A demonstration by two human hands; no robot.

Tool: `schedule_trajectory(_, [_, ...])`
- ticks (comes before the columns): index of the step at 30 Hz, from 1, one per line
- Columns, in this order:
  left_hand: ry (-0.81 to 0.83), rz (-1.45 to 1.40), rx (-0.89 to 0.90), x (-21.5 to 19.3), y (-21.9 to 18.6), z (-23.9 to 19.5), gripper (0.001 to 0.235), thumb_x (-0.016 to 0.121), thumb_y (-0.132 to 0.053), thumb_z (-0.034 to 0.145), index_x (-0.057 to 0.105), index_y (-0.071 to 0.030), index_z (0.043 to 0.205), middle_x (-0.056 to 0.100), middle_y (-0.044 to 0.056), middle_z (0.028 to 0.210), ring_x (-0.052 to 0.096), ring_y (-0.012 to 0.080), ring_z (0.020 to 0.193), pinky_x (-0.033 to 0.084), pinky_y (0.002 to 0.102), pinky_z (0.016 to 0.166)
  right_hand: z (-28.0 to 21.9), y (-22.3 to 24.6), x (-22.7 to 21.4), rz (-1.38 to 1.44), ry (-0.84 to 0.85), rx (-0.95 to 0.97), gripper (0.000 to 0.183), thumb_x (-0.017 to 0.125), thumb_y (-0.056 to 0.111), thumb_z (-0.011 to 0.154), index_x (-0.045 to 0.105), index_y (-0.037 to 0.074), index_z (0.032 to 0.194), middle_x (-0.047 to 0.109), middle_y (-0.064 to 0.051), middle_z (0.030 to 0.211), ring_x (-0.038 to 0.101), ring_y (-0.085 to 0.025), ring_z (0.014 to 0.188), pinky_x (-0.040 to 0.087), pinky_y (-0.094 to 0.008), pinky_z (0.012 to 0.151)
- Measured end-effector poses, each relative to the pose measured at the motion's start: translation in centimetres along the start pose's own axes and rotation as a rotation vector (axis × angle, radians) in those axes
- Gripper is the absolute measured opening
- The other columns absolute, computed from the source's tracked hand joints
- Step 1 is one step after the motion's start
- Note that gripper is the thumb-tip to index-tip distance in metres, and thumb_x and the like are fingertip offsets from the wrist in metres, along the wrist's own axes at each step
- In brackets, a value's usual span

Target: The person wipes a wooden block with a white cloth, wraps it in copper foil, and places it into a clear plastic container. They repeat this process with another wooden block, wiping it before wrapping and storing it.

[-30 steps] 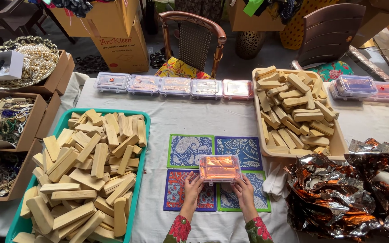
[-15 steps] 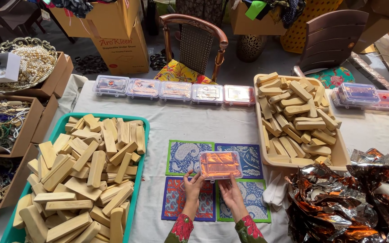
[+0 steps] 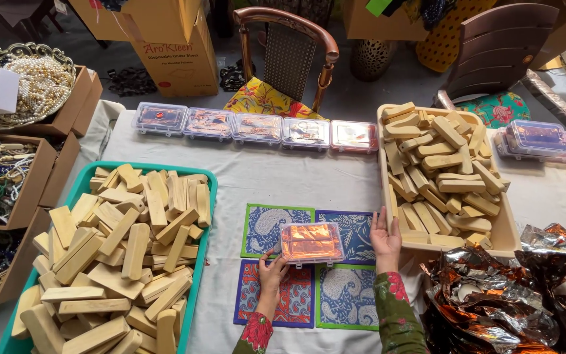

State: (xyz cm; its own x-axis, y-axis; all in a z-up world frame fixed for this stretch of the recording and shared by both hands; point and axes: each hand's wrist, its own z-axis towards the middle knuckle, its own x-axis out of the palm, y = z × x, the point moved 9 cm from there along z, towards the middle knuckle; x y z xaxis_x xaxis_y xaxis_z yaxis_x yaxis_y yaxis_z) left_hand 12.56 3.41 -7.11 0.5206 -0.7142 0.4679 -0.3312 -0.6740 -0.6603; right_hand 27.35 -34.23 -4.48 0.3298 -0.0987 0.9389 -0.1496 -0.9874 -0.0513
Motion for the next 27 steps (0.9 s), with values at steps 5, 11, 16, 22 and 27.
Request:
schedule_trajectory(5, [0.019, -0.003, 0.011, 0.1, -1.0, -0.6, 0.068, 0.078, -0.009, 0.08, 0.04, -0.012, 0.136, 0.067, 0.016, 0.13, 0.067, 0.0208, 0.111, 0.056, 0.036, 0.095, -0.4, 1.2, 1.6, 0.312, -0.012, 0.111, 0.046, 0.06, 0.005, 0.105, 0.045, -0.01, 0.146, 0.063, -0.03, 0.138, 0.063, -0.039, 0.129, 0.048, -0.048, 0.112])
schedule_trajectory(11, [0.026, -0.021, 0.036, -0.2, -1.0, -0.3, 0.066, 0.078, -0.008, 0.081, 0.042, -0.01, 0.135, 0.067, 0.017, 0.13, 0.068, 0.0204, 0.111, 0.057, 0.035, 0.095, -1.7, 4.5, 2.2, 0.159, 0.027, 0.054, 0.053, 0.058, 0.007, 0.104, 0.041, -0.011, 0.151, 0.054, -0.036, 0.145, 0.057, -0.043, 0.134, 0.047, -0.048, 0.109])
schedule_trajectory(16, [0.034, -0.026, 0.032, -0.8, -0.2, 0.0, 0.066, 0.078, -0.007, 0.08, 0.042, -0.01, 0.135, 0.067, 0.017, 0.129, 0.067, 0.0213, 0.11, 0.056, 0.036, 0.095, -4.2, 1.9, 4.1, -0.156, 0.039, -0.056, 0.056, 0.059, 0.019, 0.099, 0.042, 0.002, 0.149, 0.059, -0.019, 0.146, 0.059, -0.038, 0.133, 0.05, -0.05, 0.113])
schedule_trajectory(22, [0.015, 0.034, 0.008, -0.6, -0.2, -0.5, 0.069, 0.079, -0.008, 0.079, 0.04, -0.011, 0.136, 0.068, 0.016, 0.129, 0.067, 0.0212, 0.113, 0.056, 0.038, 0.098, -3.7, -1.8, 7.7, -1.418, -0.233, -0.147, 0.047, 0.06, 0.032, 0.11, 0.068, -0.007, 0.135, 0.067, -0.035, 0.134, 0.065, -0.04, 0.11, 0.054, -0.049, 0.094])
schedule_trajectory(27, [0.025, 0.038, 0.006, 0.0, -1.0, -1.0, 0.07, 0.079, -0.008, 0.078, 0.04, -0.013, 0.136, 0.067, 0.016, 0.131, 0.067, 0.0216, 0.115, 0.055, 0.037, 0.1, -1.7, -1.8, 21.0, -2.821, 0.074, -1.302, 0.041, 0.064, 0.036, 0.097, 0.062, 0.019, 0.134, 0.066, -0.01, 0.111, 0.068, -0.031, 0.1, 0.058, -0.046, 0.077])
